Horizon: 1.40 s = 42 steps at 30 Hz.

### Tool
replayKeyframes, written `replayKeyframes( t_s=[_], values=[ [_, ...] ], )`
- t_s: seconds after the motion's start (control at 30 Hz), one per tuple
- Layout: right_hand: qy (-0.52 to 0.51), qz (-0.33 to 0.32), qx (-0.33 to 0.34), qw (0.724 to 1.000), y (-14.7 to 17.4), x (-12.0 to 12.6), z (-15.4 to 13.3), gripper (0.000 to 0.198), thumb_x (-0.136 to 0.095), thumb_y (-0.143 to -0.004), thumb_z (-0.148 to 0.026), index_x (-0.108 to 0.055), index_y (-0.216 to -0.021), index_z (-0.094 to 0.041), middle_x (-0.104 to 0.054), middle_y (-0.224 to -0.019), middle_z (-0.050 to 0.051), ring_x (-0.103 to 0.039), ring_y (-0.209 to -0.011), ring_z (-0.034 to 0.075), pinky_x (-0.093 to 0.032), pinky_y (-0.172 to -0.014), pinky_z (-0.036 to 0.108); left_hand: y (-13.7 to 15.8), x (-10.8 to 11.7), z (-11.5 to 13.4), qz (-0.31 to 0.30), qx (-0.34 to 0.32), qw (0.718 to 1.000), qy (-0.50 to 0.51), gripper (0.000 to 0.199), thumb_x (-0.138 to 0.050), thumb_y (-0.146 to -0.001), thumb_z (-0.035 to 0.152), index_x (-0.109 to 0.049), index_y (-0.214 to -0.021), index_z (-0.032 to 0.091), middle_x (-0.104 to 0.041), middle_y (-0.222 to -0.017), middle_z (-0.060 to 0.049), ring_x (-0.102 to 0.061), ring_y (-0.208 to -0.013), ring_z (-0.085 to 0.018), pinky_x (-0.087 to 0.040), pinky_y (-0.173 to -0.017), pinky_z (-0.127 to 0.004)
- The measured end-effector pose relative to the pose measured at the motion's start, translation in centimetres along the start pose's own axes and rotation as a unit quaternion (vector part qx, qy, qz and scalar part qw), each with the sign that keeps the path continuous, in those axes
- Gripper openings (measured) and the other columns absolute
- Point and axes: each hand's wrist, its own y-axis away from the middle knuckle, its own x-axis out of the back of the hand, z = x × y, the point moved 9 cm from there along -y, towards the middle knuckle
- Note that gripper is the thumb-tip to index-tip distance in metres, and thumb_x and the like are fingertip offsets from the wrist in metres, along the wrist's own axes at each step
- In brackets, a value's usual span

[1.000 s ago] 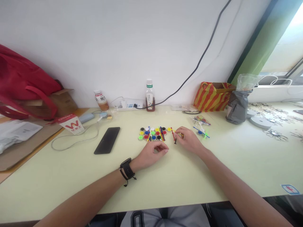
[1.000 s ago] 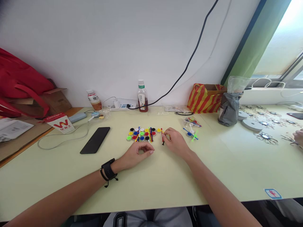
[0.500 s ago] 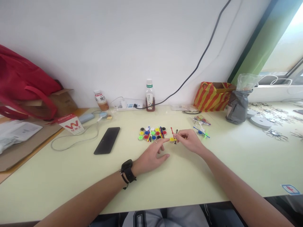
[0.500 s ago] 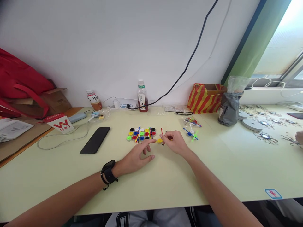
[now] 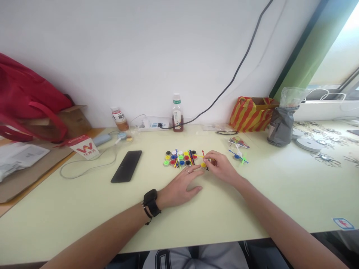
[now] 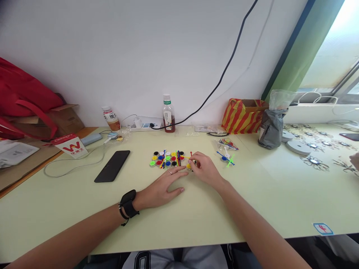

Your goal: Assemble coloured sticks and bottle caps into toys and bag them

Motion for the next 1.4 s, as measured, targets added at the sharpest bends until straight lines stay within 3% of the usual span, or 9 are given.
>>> replayKeyframes(
  t_s=[0.5, 0.67, 0.8, 0.9, 1.03, 1.17, 1.27, 1.4],
  values=[
    [0.004, -0.016, 0.003, 1.000, 0.2, -0.6, 0.0, 0.021, -0.054, -0.097, -0.028, -0.074, -0.096, -0.021, -0.071, -0.107, 0.007, -0.056, -0.060, 0.013, -0.048, -0.060, 0.030, -0.1, 0.1, 0.4, -0.001, -0.016, 1.000, -0.005, 0.047, -0.062, -0.097, 0.029, -0.054, -0.144, 0.027, -0.052, -0.151, -0.011, -0.045, -0.142, -0.029, -0.037, -0.121, -0.050],
    [0.044, -0.025, 0.001, 0.999, 0.2, -0.5, 0.1, 0.020, -0.054, -0.098, -0.027, -0.071, -0.088, -0.021, -0.071, -0.099, 0.005, -0.055, -0.059, 0.013, -0.045, -0.060, 0.030, -0.1, 0.0, 0.3, -0.005, -0.020, 1.000, -0.018, 0.047, -0.061, -0.098, 0.031, -0.053, -0.144, 0.026, -0.052, -0.150, -0.010, -0.047, -0.140, -0.028, -0.039, -0.121, -0.048],
    [0.096, -0.002, -0.004, 0.995, 0.0, 0.3, 0.7, 0.024, -0.054, -0.098, -0.027, -0.069, -0.080, -0.021, -0.070, -0.090, 0.005, -0.060, -0.069, 0.016, -0.045, -0.067, 0.031, 0.0, 0.0, 0.3, -0.003, -0.024, 0.999, -0.029, 0.047, -0.061, -0.099, 0.032, -0.053, -0.145, 0.026, -0.053, -0.149, -0.011, -0.048, -0.139, -0.028, -0.039, -0.120, -0.049],
    [0.114, 0.009, -0.009, 0.993, -0.1, 0.7, 1.4, 0.022, -0.055, -0.098, -0.027, -0.072, -0.085, -0.022, -0.071, -0.095, 0.006, -0.062, -0.072, 0.018, -0.046, -0.068, 0.032, 0.0, 0.0, 0.4, -0.001, -0.027, 0.999, -0.029, 0.046, -0.061, -0.098, 0.033, -0.054, -0.144, 0.027, -0.054, -0.148, -0.011, -0.048, -0.138, -0.029, -0.040, -0.119, -0.049],
    [0.088, 0.016, 0.001, 0.996, -0.3, 1.0, 1.7, 0.017, -0.058, -0.095, -0.026, -0.074, -0.098, -0.021, -0.072, -0.108, 0.008, -0.061, -0.066, 0.016, -0.049, -0.066, 0.032, 0.0, 0.1, 0.5, 0.010, -0.031, 0.999, -0.023, 0.045, -0.062, -0.098, 0.031, -0.055, -0.142, 0.027, -0.056, -0.146, -0.010, -0.050, -0.137, -0.029, -0.041, -0.118, -0.050],
    [0.045, 0.047, 0.014, 0.998, -0.2, 1.8, 1.1, 0.016, -0.058, -0.095, -0.026, -0.073, -0.096, -0.021, -0.071, -0.103, 0.008, -0.063, -0.071, 0.018, -0.050, -0.062, 0.032, 0.0, 0.3, 0.7, 0.015, -0.035, 0.999, -0.008, 0.046, -0.063, -0.097, 0.029, -0.055, -0.142, 0.026, -0.057, -0.145, -0.011, -0.051, -0.136, -0.028, -0.041, -0.118, -0.049],
    [0.035, 0.020, 0.032, 0.999, -0.1, 1.0, 0.5, 0.015, -0.058, -0.095, -0.024, -0.073, -0.098, -0.022, -0.071, -0.106, 0.008, -0.065, -0.079, 0.019, -0.051, -0.066, 0.033, 0.0, 0.5, 0.6, 0.023, -0.021, 0.999, 0.006, 0.042, -0.064, -0.096, 0.028, -0.058, -0.138, 0.026, -0.059, -0.142, -0.010, -0.054, -0.132, -0.028, -0.045, -0.113, -0.047],
    [0.061, -0.016, 0.062, 0.996, 0.2, -0.7, 0.0, 0.013, -0.059, -0.095, -0.021, -0.073, -0.096, -0.023, -0.073, -0.105, 0.008, -0.066, -0.090, 0.022, -0.052, -0.079, 0.037, 0.0, 0.6, 0.1, 0.037, 0.002, 0.999, 0.023, 0.031, -0.062, -0.096, 0.026, -0.064, -0.127, 0.025, -0.067, -0.126, -0.009, -0.063, -0.110, -0.025, -0.054, -0.095, -0.040]
  ],
)
